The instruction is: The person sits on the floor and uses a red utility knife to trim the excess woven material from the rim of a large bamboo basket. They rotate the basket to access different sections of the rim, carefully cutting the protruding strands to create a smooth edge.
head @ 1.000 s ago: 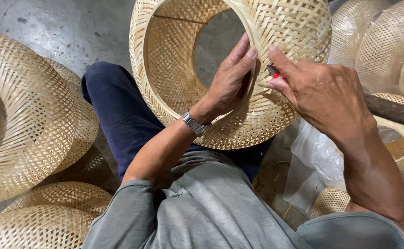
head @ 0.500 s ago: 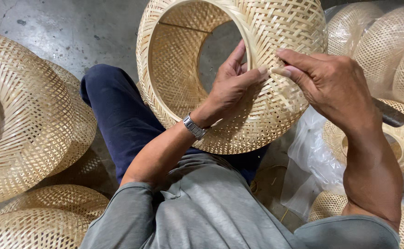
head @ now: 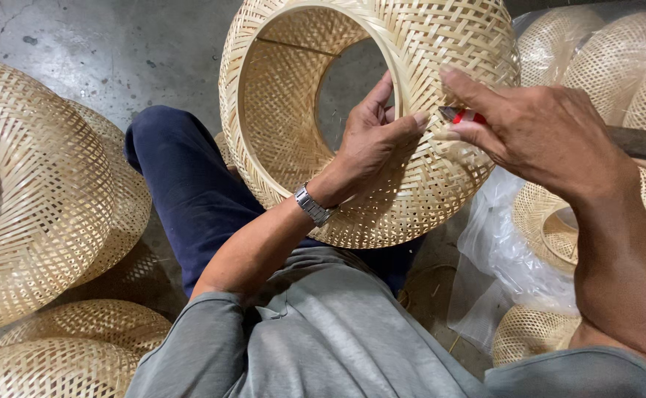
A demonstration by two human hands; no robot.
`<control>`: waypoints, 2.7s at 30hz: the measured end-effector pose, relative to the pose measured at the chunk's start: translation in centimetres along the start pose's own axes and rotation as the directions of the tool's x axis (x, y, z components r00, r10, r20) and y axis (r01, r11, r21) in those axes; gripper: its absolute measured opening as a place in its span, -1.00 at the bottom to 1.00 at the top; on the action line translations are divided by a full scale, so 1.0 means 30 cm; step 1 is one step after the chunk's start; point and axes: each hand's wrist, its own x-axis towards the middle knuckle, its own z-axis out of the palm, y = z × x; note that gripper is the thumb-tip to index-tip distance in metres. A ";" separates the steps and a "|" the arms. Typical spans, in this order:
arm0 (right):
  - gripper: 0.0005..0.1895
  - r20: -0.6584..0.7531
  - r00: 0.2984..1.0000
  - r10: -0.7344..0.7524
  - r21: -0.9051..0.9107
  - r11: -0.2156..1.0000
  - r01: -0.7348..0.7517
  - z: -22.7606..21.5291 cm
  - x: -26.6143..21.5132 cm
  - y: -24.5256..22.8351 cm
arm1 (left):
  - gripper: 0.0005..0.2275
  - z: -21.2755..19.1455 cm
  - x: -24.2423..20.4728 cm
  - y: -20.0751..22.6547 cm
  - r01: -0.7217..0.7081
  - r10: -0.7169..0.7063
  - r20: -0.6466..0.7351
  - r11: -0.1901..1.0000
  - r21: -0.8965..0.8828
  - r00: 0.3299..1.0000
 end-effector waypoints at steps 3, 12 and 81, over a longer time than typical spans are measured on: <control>-0.40 -0.035 0.997 -0.063 -0.011 0.998 0.062 -0.004 0.007 0.014 | -0.31 -0.002 0.000 -0.017 -0.014 0.014 0.012 1.000 -0.006 1.000; -0.60 -0.187 0.945 -0.269 -0.328 0.924 0.198 -0.007 0.018 -0.001 | -0.31 -0.029 0.021 -0.009 0.047 -0.049 -0.019 0.995 -0.089 0.999; 0.10 -0.146 0.978 0.146 0.974 -0.153 0.168 0.679 0.087 0.261 | -0.42 -0.128 -0.327 -0.021 -0.211 -0.074 0.280 0.482 0.850 0.957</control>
